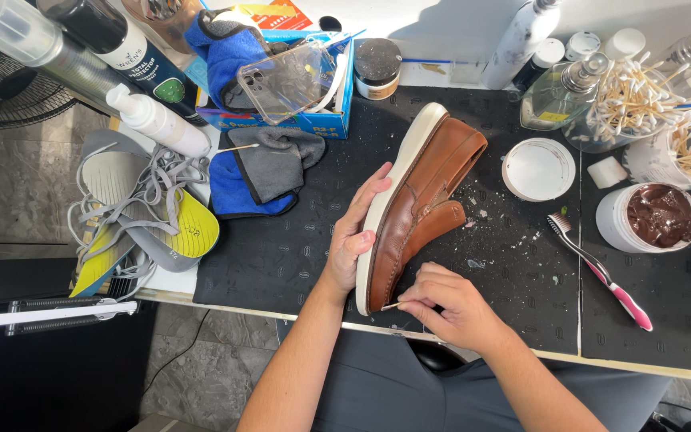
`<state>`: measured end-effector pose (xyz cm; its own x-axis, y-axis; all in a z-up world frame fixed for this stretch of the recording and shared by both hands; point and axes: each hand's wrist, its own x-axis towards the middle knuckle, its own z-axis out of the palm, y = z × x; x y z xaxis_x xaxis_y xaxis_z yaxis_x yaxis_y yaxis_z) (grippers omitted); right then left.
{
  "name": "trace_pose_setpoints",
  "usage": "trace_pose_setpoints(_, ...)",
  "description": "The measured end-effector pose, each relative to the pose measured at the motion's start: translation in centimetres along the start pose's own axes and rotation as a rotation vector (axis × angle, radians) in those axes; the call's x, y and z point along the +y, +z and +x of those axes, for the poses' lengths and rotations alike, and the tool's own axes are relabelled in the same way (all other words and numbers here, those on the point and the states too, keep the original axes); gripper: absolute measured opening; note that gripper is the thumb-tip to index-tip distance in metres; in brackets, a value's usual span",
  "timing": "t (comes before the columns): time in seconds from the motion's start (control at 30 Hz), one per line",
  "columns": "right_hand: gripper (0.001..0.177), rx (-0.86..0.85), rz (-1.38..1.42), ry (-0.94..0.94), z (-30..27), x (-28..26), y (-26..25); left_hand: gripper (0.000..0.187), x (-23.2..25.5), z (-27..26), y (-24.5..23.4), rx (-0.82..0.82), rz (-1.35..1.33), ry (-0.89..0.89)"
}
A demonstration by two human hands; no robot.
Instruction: The person cleans a brown leather loafer by applying a dark substance with fingers, then using a toothbrush and cotton swab to clean the upper and sole edges. The person also uses a large brush and a small black brush to scrub the white midsole and sole.
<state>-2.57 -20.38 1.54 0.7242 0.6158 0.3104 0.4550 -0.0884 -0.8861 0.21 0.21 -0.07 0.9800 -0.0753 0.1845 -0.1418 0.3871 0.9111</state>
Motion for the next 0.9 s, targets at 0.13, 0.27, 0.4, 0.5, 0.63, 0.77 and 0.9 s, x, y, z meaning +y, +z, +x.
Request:
trace_pose_setpoints(0.13, 0.011, 0.092, -0.006, 0.057, 0.2, -0.2, -0.2, 0.084, -0.1, 0.1, 0.2, -0.004, -0.052, -0.021)
trace_pose_setpoints(0.27, 0.012, 0.027, -0.022, -0.049, 0.7, -0.5, -0.1, 0.082, 0.1, 0.0, 0.1, -0.008, -0.031, -0.005)
trace_pose_setpoints(0.4, 0.01, 0.123, -0.037, 0.081, 1.0, -0.8, -0.3, 0.082, 0.1, 0.1, 0.2, -0.003, -0.046, -0.02)
trace_pose_setpoints(0.5, 0.009, 0.113, -0.027, 0.102, 1.0, -1.1, -0.4, 0.083, 0.1, 0.1, 0.2, -0.001, -0.048, -0.018)
trace_pose_setpoints(0.63, 0.01, 0.008, -0.023, 0.012, 1.3, -1.5, -0.4, 0.085, 0.1, 0.1, 0.2, -0.01, -0.049, -0.011)
trace_pose_setpoints(0.77, 0.01, 0.094, -0.019, 0.119, 1.2, -1.7, -0.4, 0.085, 0.0, 0.1, 0.1, 0.004, -0.03, -0.015)
trace_pose_setpoints(0.9, 0.012, -0.034, -0.001, -0.018, 1.4, -1.9, -0.2, 0.086, 0.1, 0.1, 0.0, -0.004, -0.028, -0.008)
